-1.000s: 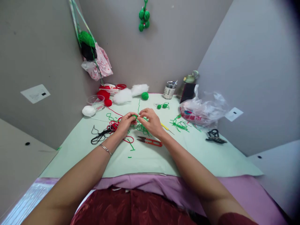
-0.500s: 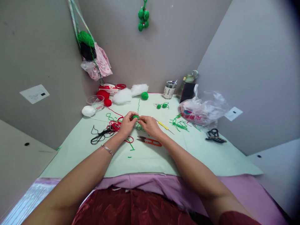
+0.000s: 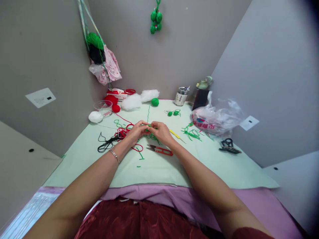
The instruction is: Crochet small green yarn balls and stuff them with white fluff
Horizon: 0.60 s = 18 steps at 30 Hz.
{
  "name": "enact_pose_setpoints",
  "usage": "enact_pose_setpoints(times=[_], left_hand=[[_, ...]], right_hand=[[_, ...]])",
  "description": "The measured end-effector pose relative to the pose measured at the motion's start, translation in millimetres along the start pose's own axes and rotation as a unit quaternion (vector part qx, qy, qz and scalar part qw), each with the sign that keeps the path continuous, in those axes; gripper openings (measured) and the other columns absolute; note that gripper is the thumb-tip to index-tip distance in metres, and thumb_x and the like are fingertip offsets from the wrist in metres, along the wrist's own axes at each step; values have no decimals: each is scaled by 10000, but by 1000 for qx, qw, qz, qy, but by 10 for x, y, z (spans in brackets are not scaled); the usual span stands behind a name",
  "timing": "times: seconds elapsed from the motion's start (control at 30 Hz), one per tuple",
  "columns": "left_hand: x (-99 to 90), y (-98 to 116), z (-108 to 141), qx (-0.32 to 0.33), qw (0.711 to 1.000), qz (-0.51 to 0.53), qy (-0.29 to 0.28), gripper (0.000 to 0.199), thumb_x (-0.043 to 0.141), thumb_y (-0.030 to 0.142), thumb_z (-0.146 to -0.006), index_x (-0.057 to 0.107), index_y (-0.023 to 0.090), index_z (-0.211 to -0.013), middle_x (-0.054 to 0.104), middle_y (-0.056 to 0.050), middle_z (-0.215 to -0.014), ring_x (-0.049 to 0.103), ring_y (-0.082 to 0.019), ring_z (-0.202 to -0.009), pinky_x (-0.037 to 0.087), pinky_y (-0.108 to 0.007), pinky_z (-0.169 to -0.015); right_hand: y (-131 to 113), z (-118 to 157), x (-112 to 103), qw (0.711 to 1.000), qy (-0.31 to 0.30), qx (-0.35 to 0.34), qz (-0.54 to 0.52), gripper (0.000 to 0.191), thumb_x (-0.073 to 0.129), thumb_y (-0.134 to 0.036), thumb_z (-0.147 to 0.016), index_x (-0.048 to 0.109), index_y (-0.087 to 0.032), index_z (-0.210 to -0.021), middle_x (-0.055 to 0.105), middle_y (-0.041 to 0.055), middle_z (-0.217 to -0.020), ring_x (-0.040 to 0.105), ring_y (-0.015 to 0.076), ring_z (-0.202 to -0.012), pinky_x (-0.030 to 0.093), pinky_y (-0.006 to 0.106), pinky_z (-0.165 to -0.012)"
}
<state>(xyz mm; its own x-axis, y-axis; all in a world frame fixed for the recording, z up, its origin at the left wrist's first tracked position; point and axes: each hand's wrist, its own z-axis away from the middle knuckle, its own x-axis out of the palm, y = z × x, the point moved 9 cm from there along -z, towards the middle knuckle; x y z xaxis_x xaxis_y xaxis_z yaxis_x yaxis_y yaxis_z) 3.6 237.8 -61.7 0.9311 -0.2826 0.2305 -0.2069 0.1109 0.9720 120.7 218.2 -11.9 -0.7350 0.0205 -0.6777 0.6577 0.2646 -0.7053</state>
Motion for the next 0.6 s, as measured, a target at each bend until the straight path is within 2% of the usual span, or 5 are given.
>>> enact_pose_setpoints(times=[0.07, 0.17, 0.33, 0.43, 0.6], left_hand=[[38, 44, 12, 0, 1000, 17, -17, 135, 691, 257, -933, 653, 137, -985, 709, -27, -892, 694, -127, -762, 589, -302, -792], [58, 92, 25, -1, 999, 25, -32, 174, 763, 226, -862, 652, 142, -966, 731, -36, -854, 720, -132, -749, 580, -289, -815], [-17, 88, -1, 13, 1000, 2, -8, 175, 752, 221, -875, 648, 140, -991, 703, -11, -785, 686, -123, -692, 576, -272, -728], [-76, 56, -48, 26, 999, -29, 18, 201, 675, 299, -954, 659, 133, -1066, 697, -30, -920, 667, -135, -745, 586, -297, -694], [-112, 8, -87, 31, 996, -73, 39, 314, 646, 344, -974, 639, 149, -1220, 681, -89, -1164, 686, -200, -956, 608, -389, -812]], right_hand=[[34, -23, -23, 1000, 3, 3, -15, 239, 564, -380, -880, 653, -184, -777, 641, -15, -698, 495, 136, -631, 342, 253, -618], [50, -52, -57, 1000, 0, 0, -30, 248, 531, -375, -883, 625, -182, -758, 613, -16, -684, 495, 137, -638, 348, 250, -621], [-74, -16, -53, 999, -22, -27, -25, 204, 481, -280, -888, 630, -183, -788, 594, -15, -692, 499, 144, -664, 348, 250, -636], [-174, 48, -7, 999, -32, -41, -3, 208, 470, -231, -897, 646, -188, -793, 617, -8, -711, 499, 147, -668, 336, 256, -649], [-201, 90, 59, 997, -34, -38, 50, 217, 475, -199, -916, 677, -201, -837, 689, 20, -759, 553, 172, -697, 330, 267, -666]])
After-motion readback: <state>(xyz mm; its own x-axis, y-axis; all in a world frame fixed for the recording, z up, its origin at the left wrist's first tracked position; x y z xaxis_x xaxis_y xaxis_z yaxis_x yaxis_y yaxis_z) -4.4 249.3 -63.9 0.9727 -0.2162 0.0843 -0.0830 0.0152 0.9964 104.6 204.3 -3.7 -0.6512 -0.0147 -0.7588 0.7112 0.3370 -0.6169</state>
